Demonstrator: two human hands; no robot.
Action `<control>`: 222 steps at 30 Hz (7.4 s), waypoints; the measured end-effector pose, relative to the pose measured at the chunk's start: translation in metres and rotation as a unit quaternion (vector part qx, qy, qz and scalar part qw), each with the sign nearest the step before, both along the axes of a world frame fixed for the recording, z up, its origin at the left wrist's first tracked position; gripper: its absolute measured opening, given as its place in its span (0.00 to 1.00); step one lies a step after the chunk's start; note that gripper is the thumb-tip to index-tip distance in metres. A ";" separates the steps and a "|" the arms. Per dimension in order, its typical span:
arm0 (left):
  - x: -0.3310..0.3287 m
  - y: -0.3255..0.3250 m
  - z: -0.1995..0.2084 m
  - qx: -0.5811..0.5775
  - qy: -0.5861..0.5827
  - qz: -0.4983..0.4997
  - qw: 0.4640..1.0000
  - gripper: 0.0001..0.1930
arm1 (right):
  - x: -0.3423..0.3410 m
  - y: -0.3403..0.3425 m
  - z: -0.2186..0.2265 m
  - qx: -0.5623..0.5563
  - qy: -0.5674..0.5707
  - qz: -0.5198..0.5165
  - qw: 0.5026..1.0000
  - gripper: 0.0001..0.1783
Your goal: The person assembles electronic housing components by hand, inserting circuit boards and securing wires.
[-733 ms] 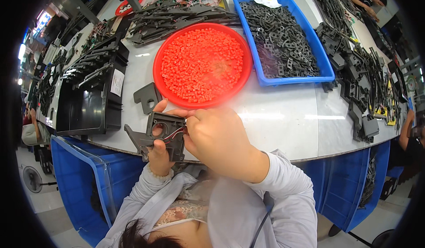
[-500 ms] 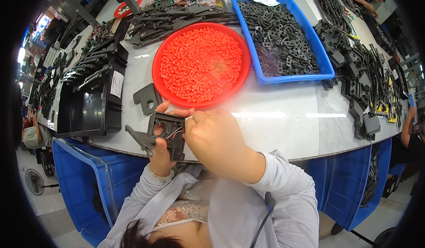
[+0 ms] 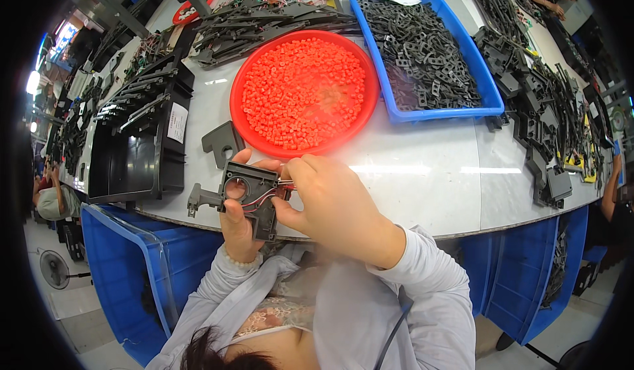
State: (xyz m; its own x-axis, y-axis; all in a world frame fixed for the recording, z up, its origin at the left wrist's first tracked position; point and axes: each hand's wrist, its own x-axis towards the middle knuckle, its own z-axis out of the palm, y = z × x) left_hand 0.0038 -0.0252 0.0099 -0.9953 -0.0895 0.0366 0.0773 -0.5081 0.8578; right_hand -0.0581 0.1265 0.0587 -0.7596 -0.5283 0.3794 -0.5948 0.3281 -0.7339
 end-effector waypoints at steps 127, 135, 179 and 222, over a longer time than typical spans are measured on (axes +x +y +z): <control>0.001 0.008 0.004 -0.018 0.087 -0.029 0.996 0.33 | 0.018 0.012 0.002 0.079 0.009 0.000 0.997 0.12; 0.004 0.013 0.009 -0.018 0.037 0.006 0.999 0.41 | 0.018 0.013 0.003 0.055 0.013 -0.003 0.998 0.11; 0.002 -0.001 -0.007 0.076 0.011 -0.058 0.995 0.47 | -0.004 0.003 0.031 -0.059 -0.206 0.234 0.948 0.16; 0.006 0.007 -0.008 0.100 -0.023 -0.068 0.992 0.44 | -0.013 -0.012 0.012 0.029 0.049 0.109 0.992 0.08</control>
